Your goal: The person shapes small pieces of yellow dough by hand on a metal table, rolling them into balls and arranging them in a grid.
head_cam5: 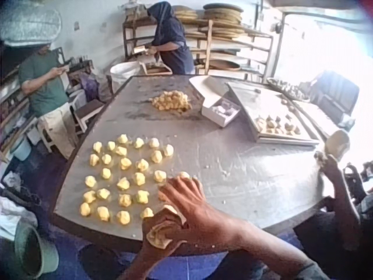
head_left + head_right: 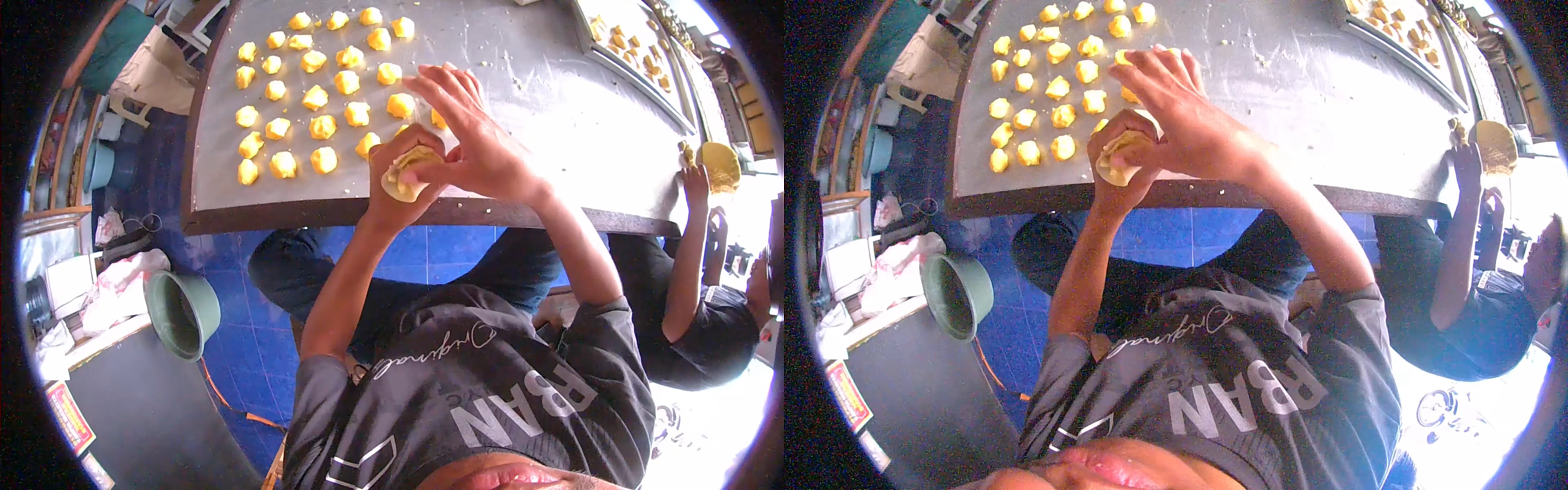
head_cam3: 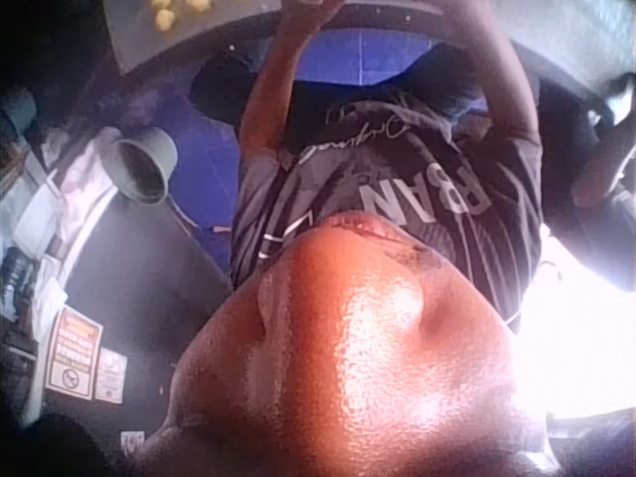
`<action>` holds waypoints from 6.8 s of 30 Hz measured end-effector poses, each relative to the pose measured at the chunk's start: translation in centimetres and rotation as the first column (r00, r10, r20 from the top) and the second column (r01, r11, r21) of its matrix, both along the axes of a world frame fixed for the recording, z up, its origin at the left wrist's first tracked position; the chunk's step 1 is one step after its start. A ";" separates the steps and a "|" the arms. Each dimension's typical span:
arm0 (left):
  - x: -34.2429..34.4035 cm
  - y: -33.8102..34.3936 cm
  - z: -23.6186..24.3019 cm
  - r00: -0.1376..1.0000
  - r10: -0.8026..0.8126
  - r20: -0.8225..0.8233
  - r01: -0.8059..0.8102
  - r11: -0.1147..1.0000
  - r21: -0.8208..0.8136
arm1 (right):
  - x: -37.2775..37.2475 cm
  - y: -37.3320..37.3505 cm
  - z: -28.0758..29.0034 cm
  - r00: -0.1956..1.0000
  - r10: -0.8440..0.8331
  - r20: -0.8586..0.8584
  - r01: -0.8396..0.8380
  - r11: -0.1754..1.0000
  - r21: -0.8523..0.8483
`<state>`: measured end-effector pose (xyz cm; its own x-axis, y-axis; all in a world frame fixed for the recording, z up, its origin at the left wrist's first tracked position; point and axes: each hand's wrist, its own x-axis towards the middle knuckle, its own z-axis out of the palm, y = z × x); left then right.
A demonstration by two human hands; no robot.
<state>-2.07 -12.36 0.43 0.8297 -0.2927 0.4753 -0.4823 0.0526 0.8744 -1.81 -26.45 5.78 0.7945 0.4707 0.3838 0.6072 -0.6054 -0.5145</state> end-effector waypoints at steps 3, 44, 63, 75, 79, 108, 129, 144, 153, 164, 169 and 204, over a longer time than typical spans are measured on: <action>0.0 -0.1 0.0 1.000 0.015 0.024 -0.016 1.000 0.017 | 0.0 0.3 -0.2 0.994 -0.107 -0.030 0.106 0.994 -0.025; 0.1 -0.9 -0.6 0.991 0.137 0.001 -0.136 0.989 0.060 | -1.8 -0.2 -2.4 0.983 -0.070 -0.170 0.119 0.947 0.298; -0.5 -0.9 0.3 0.967 0.249 0.055 -0.250 0.968 0.018 | -2.8 1.1 -2.2 0.926 -0.048 -0.374 0.242 0.837 0.491; -0.6 -0.9 -0.2 0.962 0.221 0.161 -0.226 0.974 0.012 | -2.2 0.3 -2.2 0.888 0.042 -0.457 0.258 0.778 0.572; -0.5 -1.1 -0.1 0.974 0.214 0.071 -0.211 0.976 -0.055 | -3.1 0.1 -1.9 0.809 0.096 -0.580 0.274 0.811 0.517; -0.5 -1.0 -1.0 0.983 0.161 0.086 -0.148 0.978 -0.146 | -5.1 0.2 -2.3 0.941 -0.073 -0.329 0.273 0.738 0.617; -0.6 -1.1 -1.0 0.979 0.180 0.093 -0.163 0.972 -0.169 | -4.6 0.2 -2.0 0.950 -0.052 -0.309 0.193 0.874 0.446; -0.4 -1.1 -1.2 0.986 0.128 -0.108 -0.149 0.965 -0.215 | -4.3 -0.2 -2.3 0.991 -0.070 -0.111 0.115 0.873 0.475; -0.6 -1.0 -0.6 0.996 0.065 -0.061 -0.074 0.983 -0.165 | -2.8 0.3 -2.1 0.976 -0.052 -0.212 0.161 0.824 0.543; -0.8 -0.9 0.2 0.995 0.067 -0.080 -0.079 0.984 -0.160 | -2.7 0.6 -2.9 0.962 -0.046 -0.269 0.199 0.791 0.578; -0.7 -0.9 -0.2 0.996 0.075 -0.051 -0.081 0.989 -0.127 | -3.3 1.1 -3.3 0.980 -0.130 -0.151 0.197 0.742 0.641; -0.3 -0.9 -1.4 0.969 0.226 -0.101 -0.241 0.955 -0.174 | -6.5 3.2 -2.6 0.964 -0.227 0.140 0.224 0.974 0.037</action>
<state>-2.41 -13.27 -0.96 0.9017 0.0000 0.4324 -0.4298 0.1102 0.8962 -8.28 -23.23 3.19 0.8155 0.2767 0.5083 0.5242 -0.7253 -0.4463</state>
